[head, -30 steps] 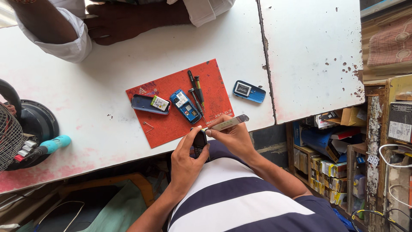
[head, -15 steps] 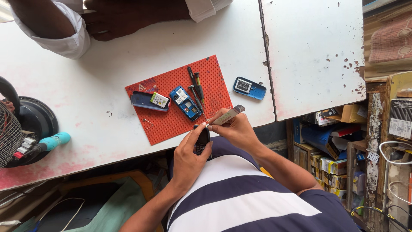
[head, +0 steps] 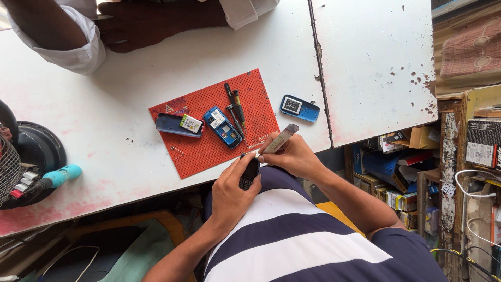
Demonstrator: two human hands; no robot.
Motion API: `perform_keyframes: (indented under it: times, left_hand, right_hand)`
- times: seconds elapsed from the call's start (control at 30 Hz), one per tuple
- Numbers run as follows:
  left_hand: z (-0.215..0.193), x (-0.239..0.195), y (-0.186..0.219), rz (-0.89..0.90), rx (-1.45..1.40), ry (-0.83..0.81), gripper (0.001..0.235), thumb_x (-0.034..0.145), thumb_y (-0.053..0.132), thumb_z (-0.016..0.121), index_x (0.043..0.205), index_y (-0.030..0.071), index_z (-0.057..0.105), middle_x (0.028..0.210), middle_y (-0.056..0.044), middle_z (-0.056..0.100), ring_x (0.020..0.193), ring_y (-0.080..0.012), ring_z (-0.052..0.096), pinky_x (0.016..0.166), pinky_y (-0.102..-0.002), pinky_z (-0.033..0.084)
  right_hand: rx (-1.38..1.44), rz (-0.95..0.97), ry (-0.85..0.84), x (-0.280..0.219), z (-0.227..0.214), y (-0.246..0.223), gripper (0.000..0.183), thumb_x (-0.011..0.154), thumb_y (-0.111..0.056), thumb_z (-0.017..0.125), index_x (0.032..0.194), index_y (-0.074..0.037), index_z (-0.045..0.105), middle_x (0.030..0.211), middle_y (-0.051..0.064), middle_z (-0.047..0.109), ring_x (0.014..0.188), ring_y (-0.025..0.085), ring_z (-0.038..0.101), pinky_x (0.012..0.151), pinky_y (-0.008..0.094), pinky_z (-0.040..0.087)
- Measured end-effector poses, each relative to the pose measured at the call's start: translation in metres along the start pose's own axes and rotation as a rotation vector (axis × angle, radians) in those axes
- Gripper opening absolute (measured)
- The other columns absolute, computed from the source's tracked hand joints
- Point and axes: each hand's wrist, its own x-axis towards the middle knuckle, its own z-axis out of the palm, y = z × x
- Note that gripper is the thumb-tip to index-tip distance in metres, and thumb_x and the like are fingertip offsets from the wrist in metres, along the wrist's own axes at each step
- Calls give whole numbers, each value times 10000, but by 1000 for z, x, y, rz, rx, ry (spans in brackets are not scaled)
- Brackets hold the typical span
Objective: The person uses a screwdriver and a metal prying tool to open and manipulate the back cover of a yellow mobile phone. They also retrieve and count banknotes from a drawer, then hand them to another person across the table before resuming work on the phone.
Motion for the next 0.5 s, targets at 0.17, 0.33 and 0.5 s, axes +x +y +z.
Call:
perform_keyframes:
  times: [0.17, 0.33, 0.5]
  left_hand:
    - [-4, -1, 4, -20, -15, -4, 512, 812, 141, 779, 1307, 99, 654, 1104, -149, 743, 954, -299, 757, 816, -404, 612]
    - [-4, -2, 1, -34, -13, -38, 520, 832, 145, 771, 1332, 113, 631, 1062, -131, 736, 901, -279, 761, 757, -391, 623]
    - [-5, -4, -2, -10, 14, -52, 514, 851, 156, 766, 1339, 129, 608, 1050, -122, 724, 887, -280, 757, 753, -395, 623]
  right_hand:
    - [-69, -194, -42, -6, -1, -3, 98, 877, -79, 793, 923, -28, 724, 885, 45, 732, 837, 104, 709, 713, 255, 577]
    - [-255, -233, 25, -8, 4, -4, 111, 829, -69, 819, 901, -45, 738, 821, 49, 723, 745, 134, 671, 627, 275, 532]
    - [-248, -274, 18, -6, 6, -5, 110, 834, -55, 811, 919, -46, 742, 831, 49, 729, 764, 144, 679, 646, 275, 539]
